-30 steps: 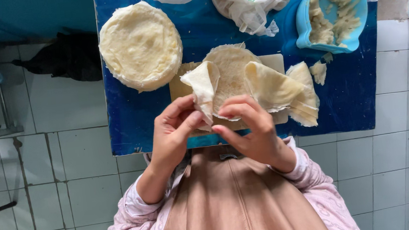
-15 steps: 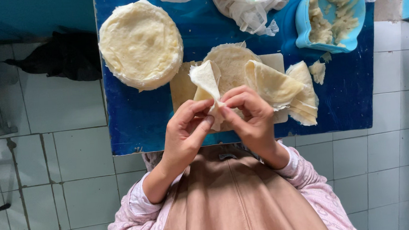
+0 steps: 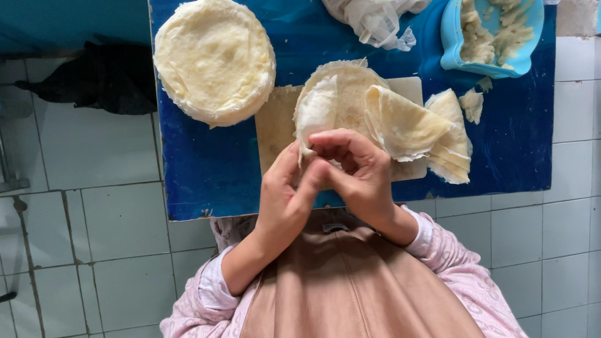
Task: The person peels thin round pastry sheets one at a time from a stack of spring roll wrappers, working each sheet loose with the fingertips and placing the separated sheets onto a growing pile on the blue table beside the cutting board.
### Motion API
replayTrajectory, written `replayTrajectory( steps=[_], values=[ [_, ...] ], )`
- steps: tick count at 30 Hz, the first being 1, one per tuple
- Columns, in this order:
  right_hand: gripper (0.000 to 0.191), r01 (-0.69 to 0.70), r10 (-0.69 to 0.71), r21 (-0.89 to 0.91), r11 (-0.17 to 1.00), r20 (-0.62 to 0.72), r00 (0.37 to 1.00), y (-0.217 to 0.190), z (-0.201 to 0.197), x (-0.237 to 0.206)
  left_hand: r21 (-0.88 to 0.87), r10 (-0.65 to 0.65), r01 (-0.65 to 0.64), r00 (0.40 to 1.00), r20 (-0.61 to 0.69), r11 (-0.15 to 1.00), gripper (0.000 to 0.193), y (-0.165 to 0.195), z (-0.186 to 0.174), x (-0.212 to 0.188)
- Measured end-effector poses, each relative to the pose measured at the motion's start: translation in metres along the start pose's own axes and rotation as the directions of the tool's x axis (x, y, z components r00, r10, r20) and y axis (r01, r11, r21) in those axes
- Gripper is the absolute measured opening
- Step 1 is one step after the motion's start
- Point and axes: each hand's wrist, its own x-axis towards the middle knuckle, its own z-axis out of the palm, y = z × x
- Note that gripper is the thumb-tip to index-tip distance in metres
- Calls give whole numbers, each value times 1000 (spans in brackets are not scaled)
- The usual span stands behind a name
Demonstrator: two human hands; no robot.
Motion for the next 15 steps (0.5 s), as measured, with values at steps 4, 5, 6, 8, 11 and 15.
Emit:
replayTrajectory(
  steps=[4, 5, 6, 8, 11, 15],
  values=[
    [16, -87, 80, 179, 980, 47, 996, -3, -12, 6, -106, -180, 176, 983, -31, 979, 42, -8, -4, -1],
    [17, -117, 108, 255, 960, 50, 993, -3, -15, 8, -146, -171, 162, 984, -50, 976, 41, -10, -4, -2],
    [19, -145, 134, 329, 933, 55, 989, -3, -17, 10, -184, -161, 146, 985, -68, 972, 41, -12, -4, -3],
    [20, -166, 157, 449, 878, 58, 986, -4, -19, 11, -241, -151, 123, 983, -102, 963, 39, -14, -4, -4],
    [21, -105, 108, 355, 929, 13, 994, -3, -15, 9, -109, -67, 49, 984, -165, 993, 32, -15, -2, -5],
    [28, 94, -95, 30, 995, 13, 995, 5, -5, 2, 292, 220, -171, 965, -145, 941, 21, -15, 6, -6]
  ],
)
